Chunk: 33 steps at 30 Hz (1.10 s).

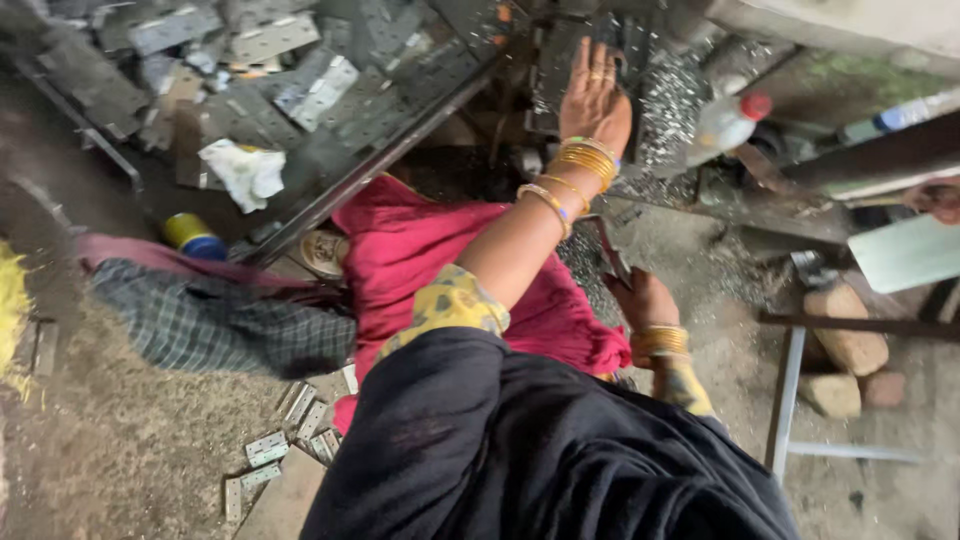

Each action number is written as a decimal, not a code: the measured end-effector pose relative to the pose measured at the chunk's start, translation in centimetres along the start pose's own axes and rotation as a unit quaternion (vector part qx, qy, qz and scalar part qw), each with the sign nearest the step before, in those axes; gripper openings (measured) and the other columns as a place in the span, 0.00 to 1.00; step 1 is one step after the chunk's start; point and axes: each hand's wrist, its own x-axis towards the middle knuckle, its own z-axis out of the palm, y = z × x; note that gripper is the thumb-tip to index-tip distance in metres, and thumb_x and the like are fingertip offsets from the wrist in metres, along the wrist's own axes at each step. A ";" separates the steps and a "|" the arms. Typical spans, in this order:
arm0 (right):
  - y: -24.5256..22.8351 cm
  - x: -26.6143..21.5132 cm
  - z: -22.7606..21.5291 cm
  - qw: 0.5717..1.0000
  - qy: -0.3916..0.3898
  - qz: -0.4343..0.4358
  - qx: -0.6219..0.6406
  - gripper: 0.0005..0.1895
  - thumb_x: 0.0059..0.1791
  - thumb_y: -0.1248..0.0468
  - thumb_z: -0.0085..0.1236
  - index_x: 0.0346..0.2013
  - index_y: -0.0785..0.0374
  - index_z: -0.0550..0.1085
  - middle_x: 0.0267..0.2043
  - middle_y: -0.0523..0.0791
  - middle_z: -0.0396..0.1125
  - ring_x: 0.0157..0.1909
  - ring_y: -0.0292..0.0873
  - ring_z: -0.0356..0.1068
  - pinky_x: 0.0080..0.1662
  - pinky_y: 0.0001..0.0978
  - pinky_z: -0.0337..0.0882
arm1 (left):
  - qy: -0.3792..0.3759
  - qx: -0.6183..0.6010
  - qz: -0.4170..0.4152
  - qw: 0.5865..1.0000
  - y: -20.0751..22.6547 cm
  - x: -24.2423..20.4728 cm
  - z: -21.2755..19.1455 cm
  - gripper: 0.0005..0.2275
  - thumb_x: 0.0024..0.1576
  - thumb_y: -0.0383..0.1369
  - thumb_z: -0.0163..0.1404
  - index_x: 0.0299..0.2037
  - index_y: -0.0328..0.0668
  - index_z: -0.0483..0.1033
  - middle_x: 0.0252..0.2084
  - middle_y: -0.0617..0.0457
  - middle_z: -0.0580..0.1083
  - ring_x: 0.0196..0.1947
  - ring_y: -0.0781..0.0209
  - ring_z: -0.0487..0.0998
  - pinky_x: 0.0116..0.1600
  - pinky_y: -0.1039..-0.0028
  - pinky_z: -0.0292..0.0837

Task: The person sits on the floor and repeatedly places small metal plates against a rotating grinding wheel, using a metal rod to assist positioning. The person picks up each plate from a nearby pile, grinds its edges, and returns it to the pile.

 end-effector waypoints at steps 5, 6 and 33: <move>1.5 1.5 -1.9 0.997 0.036 0.010 -0.073 0.27 0.49 0.39 0.57 0.43 0.59 0.77 0.37 0.59 0.73 0.43 0.67 0.73 0.44 0.59 0.71 | -0.015 -0.089 -0.025 0.996 -0.8 1.0 1.4 0.19 0.62 0.34 0.39 0.59 0.38 0.76 0.74 0.44 0.60 0.78 0.41 0.46 0.77 0.54 0.28; 2.2 1.8 -0.9 0.997 0.035 0.016 -0.069 0.26 0.48 0.40 0.58 0.43 0.59 0.77 0.37 0.59 0.73 0.43 0.67 0.73 0.44 0.59 0.71 | 0.007 -0.107 -0.043 0.993 -0.6 1.1 1.9 0.19 0.62 0.35 0.40 0.60 0.38 0.75 0.73 0.44 0.60 0.78 0.40 0.46 0.77 0.53 0.28; -8.1 -3.4 -9.7 0.947 0.290 -0.141 -0.002 0.10 0.54 0.59 0.68 0.44 0.60 0.76 0.36 0.47 0.75 0.37 0.49 0.77 0.40 0.39 0.73 | 0.196 -0.219 -0.130 0.947 -16.9 -10.2 -5.1 0.10 0.57 0.30 0.53 0.48 0.46 0.75 0.35 0.45 0.78 0.36 0.43 0.80 0.40 0.54 0.75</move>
